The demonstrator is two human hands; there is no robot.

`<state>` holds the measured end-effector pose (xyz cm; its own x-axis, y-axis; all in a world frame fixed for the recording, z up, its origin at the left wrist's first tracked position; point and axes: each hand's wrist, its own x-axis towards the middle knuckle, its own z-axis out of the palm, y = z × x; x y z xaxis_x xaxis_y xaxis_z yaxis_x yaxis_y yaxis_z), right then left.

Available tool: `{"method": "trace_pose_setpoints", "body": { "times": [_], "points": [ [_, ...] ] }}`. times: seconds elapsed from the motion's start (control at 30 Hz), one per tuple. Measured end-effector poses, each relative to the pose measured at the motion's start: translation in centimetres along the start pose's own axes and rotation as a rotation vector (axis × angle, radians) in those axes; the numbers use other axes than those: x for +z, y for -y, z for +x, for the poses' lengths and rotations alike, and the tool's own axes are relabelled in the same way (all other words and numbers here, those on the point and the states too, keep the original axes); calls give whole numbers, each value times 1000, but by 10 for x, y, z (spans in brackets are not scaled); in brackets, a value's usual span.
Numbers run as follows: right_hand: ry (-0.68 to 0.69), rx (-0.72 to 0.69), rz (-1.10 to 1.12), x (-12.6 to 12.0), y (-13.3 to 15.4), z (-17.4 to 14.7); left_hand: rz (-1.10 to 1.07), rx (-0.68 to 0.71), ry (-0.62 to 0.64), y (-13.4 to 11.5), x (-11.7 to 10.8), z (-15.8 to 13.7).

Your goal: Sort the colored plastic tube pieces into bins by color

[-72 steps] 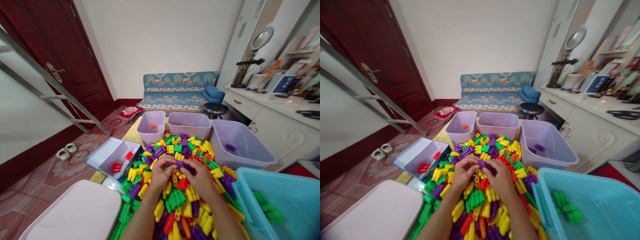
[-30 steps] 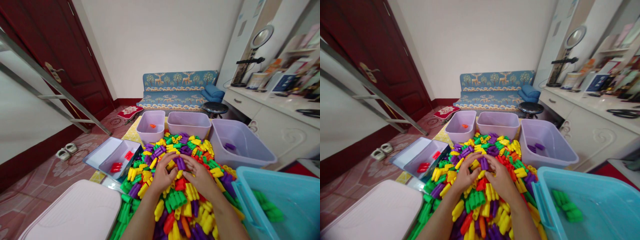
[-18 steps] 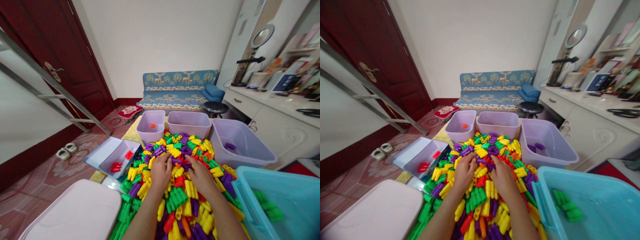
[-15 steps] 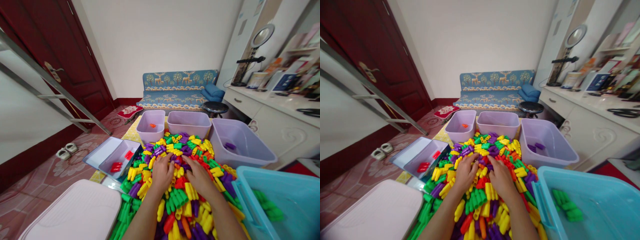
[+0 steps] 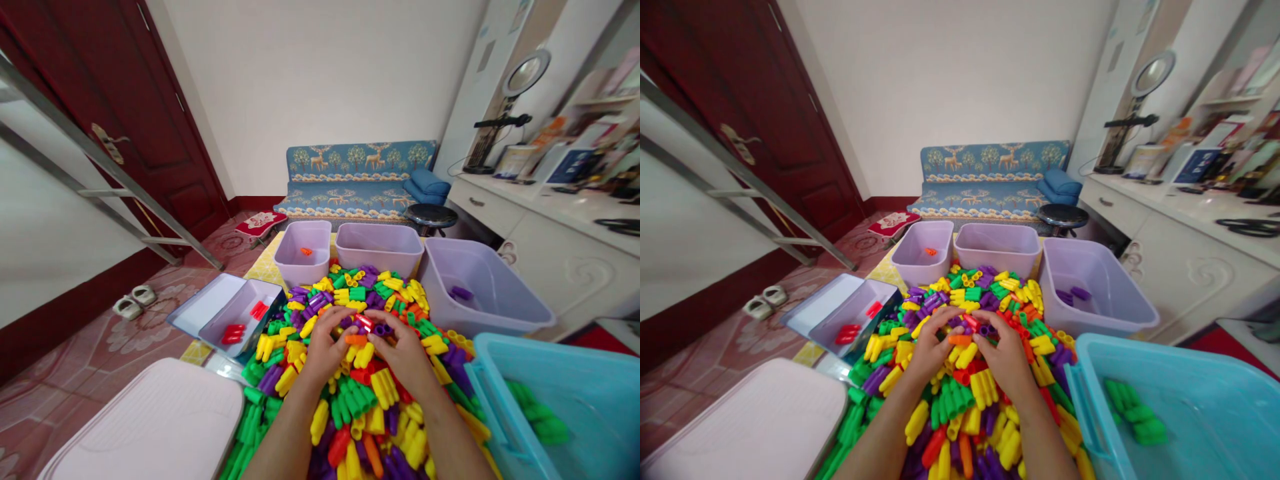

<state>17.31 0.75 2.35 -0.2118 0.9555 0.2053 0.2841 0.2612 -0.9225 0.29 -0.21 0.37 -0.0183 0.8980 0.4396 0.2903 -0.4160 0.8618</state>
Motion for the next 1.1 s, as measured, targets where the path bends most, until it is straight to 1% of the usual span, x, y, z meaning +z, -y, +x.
{"method": "trace_pose_setpoints", "body": {
  "times": [0.1, 0.17, 0.33, 0.43, 0.5, 0.6, 0.7, 0.8, 0.9, 0.97, 1.1],
  "points": [
    [-22, -20, 18, -2, 0, -1, -24, 22, 8, -1, -1, 0],
    [-22, -24, 38, -3, 0, -1, -30, -1, 4, 0, -1, 0],
    [39, 0, 114, -2, -1, -2, -30, -75, -4, 0, 0, -3],
    [32, 4, 124, -1, -3, -2, -59, -97, -55, -4, 1, -3],
    [11, 16, 161, 0, -6, -1, -109, -115, -130, -4, 1, -2],
    [-7, 46, 206, 1, -11, 0, -310, -164, -298, -1, 0, 1],
    [-1, 73, 211, 2, -13, 0, -617, -196, -482, 2, -5, 5],
    [1, 82, 206, 2, -12, -1, -945, -206, -666, 1, -16, 11],
    [-13, 76, 199, 2, -12, -1, -1255, -300, -851, -2, -31, 16],
    [-24, 70, 195, 2, -12, -1, -1408, -347, -920, -3, -42, 18],
    [-21, 67, 180, 2, -14, 0, -1561, -325, -918, -5, -59, 18]
  ]
}}
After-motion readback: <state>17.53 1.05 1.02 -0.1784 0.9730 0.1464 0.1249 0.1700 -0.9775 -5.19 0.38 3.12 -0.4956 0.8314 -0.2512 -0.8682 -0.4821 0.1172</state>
